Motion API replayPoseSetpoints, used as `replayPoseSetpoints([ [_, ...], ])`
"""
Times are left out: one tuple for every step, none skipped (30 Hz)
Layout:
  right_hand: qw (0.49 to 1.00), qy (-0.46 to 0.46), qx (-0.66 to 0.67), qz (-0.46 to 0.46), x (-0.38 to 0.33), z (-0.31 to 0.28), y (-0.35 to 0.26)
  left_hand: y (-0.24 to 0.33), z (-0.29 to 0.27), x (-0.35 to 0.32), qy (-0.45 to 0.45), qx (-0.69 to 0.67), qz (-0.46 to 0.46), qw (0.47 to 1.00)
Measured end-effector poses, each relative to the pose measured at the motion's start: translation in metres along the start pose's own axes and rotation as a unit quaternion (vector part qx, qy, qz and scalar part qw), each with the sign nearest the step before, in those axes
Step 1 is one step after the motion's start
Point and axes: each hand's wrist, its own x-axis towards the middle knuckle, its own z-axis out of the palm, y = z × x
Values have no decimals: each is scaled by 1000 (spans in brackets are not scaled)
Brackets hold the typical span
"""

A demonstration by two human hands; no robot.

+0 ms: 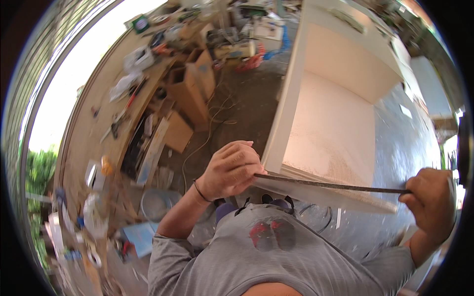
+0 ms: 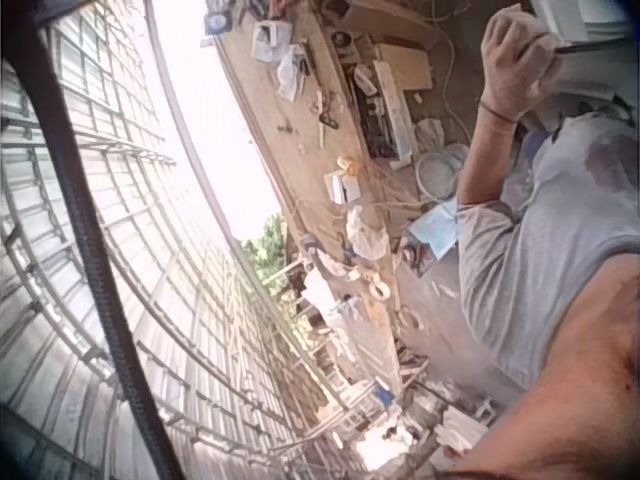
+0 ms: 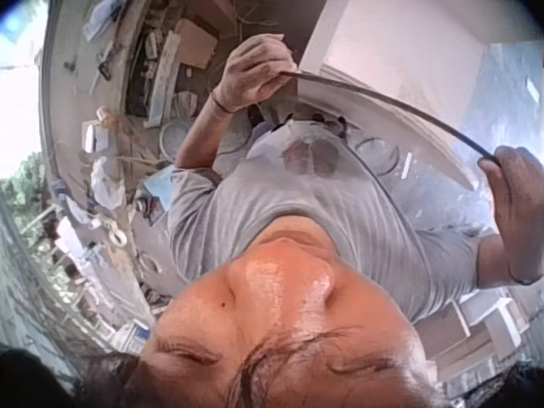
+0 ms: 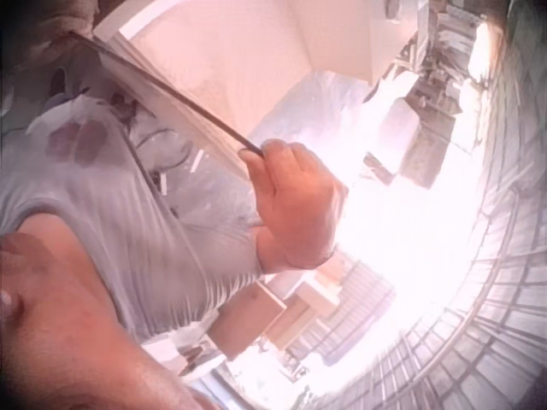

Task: The person handles large laminate sheets and then uses a hand-held power router and a metal file to trim and smooth the edges of a wooden cabinet unit.

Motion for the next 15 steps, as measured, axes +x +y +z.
replayPoseSetpoints([
  [1000,19,2,24,-3,-2,-9,-7,1,1,3,-20,10,1000],
  [999,20,24,37,0,-5,-17,-13,-6,0,5,-33,15,999],
  [997,14,46,56,4,-8,-30,-22,-11,3,11,-51,18,998],
  [995,9,68,75,8,-10,-42,-30,-19,2,19,-59,15,998],
  [992,8,88,96,9,-14,-55,-38,-28,0,26,-67,12,997],
  [985,4,113,127,12,-17,-70,-44,-37,-2,31,-73,8,997],
  [981,45,113,150,12,-17,-83,-49,-48,-4,28,-88,-5,996],
  [975,85,111,173,10,-17,-94,-56,-56,-4,22,-95,7,995],
  [966,127,111,195,6,-13,-104,-63,-64,-4,12,-99,18,995],
  [947,168,127,241,2,-7,-113,-70,-71,-4,3,-99,26,995],
  [924,210,142,286,-5,1,-121,-76,-77,-3,-9,-107,35,994],
  [896,249,152,334,-18,10,-130,-81,-78,-1,-23,-120,46,991],
  [867,294,146,376,-31,21,-135,-86,-79,2,-33,-132,56,989],
  [823,330,169,430,-40,26,-140,-90,-79,7,-49,-141,72,986],
  [772,367,193,482,-49,31,-145,-91,-76,15,-67,-148,88,983],
])
